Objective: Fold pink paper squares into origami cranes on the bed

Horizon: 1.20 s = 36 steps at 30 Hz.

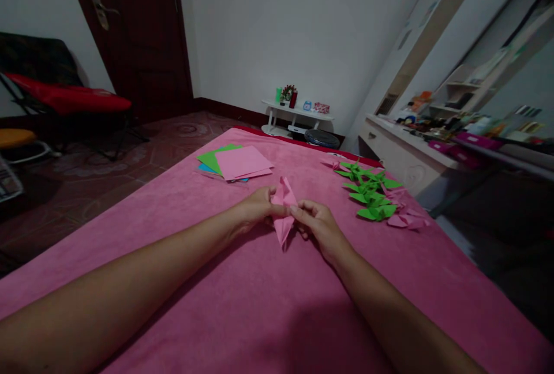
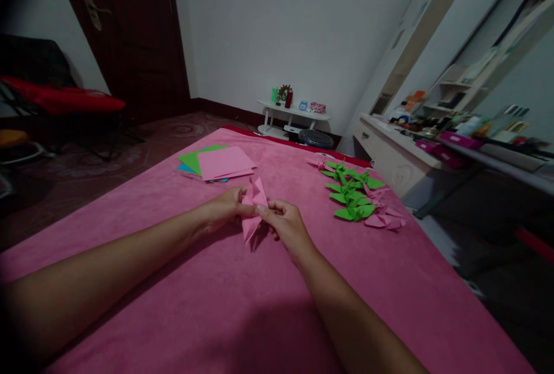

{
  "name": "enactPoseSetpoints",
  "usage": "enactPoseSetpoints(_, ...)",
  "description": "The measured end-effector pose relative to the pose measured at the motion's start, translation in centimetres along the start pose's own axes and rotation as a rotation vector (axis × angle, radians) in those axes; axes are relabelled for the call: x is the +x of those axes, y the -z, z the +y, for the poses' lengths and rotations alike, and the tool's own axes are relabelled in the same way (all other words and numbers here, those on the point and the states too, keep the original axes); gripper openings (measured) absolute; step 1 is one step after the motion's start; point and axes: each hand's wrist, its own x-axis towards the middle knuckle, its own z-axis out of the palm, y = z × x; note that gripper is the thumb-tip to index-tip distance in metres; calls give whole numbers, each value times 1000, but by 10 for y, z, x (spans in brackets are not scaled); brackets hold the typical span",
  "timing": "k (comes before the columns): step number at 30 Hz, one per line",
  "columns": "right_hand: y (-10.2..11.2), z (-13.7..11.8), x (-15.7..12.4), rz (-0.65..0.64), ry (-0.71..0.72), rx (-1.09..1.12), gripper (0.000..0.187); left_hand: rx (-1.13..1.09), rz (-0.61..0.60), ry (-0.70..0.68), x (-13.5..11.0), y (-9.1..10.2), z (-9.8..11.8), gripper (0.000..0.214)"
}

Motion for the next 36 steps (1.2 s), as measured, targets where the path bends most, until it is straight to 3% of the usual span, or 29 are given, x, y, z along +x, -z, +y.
enactPoseSetpoints(3, 4, 1, 1, -59, -21, 15, 29, 82, 28, -3, -1, -1, 1, 54)
enactPoseSetpoints(9, 4, 0, 1, -9, 13, 32, 28, 157, 59, -107, -2, -6, 3, 58)
enactPoseSetpoints(11, 2, -2, 0, -52, 30, 22, 28, 162, 19, -162, -4, -9, 3, 61)
enactPoseSetpoints(14, 2, -3, -1, -85, 32, 8, 30, 137, -137, -191, -5, -9, 2, 56)
enactPoseSetpoints(19, 4, -1, -1, 75, 98, -44, 29, 196, -22, -155, 0, -3, -2, 67)
enactPoseSetpoints(25, 1, 2, -2, -26, 56, -20, 31, 286, -115, -160, -2, -2, 0, 76)
enactPoseSetpoints(27, 3, 3, -1, 102, 116, -46, 31, 243, -89, -136, -3, -5, 3, 73)
enactPoseSetpoints(31, 10, 1, 2, 497, 281, -100, 33, 29, 133, -190, -6, -12, 8, 46)
enactPoseSetpoints(33, 12, -1, 2, 590, 325, -91, 33, 22, 201, -320, -9, -15, 8, 34)
enactPoseSetpoints(36, 11, -2, 0, 631, 338, -47, 33, 234, 213, -408, -14, -20, 5, 28)
